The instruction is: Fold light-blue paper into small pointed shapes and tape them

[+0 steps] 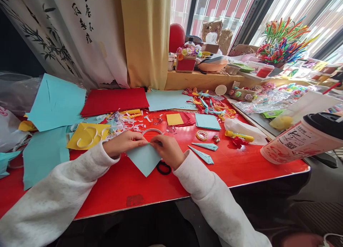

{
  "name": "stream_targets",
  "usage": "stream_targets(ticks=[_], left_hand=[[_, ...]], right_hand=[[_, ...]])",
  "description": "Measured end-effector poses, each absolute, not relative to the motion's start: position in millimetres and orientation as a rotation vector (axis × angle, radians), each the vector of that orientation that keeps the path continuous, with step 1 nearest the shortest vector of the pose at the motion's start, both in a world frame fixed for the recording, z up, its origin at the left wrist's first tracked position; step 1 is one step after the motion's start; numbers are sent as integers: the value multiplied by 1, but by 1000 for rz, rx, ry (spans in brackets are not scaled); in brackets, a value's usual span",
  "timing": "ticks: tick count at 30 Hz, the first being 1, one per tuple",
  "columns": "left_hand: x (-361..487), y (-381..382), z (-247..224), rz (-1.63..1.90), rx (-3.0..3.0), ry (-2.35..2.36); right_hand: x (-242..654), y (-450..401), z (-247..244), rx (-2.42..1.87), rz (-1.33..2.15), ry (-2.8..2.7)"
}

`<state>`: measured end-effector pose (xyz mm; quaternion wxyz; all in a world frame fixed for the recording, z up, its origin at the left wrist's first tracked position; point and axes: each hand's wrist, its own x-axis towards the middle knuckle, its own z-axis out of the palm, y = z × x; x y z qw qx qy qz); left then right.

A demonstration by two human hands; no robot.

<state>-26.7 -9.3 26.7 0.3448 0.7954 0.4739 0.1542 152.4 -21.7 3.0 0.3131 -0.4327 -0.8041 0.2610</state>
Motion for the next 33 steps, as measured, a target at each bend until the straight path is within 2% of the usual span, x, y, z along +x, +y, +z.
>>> stream_targets(ticks=[7, 13, 33], left_hand=[[-26, -9, 27, 444, 2041, 1225], [-29, -7, 22, 306, 2063, 1233], [-25, -9, 26, 451, 1997, 1246]], right_hand=[[152, -21, 1, -1164, 621, -2173], [151, -20, -4, -1142, 461, -2222], [149, -21, -4, -1184, 145, -2319]])
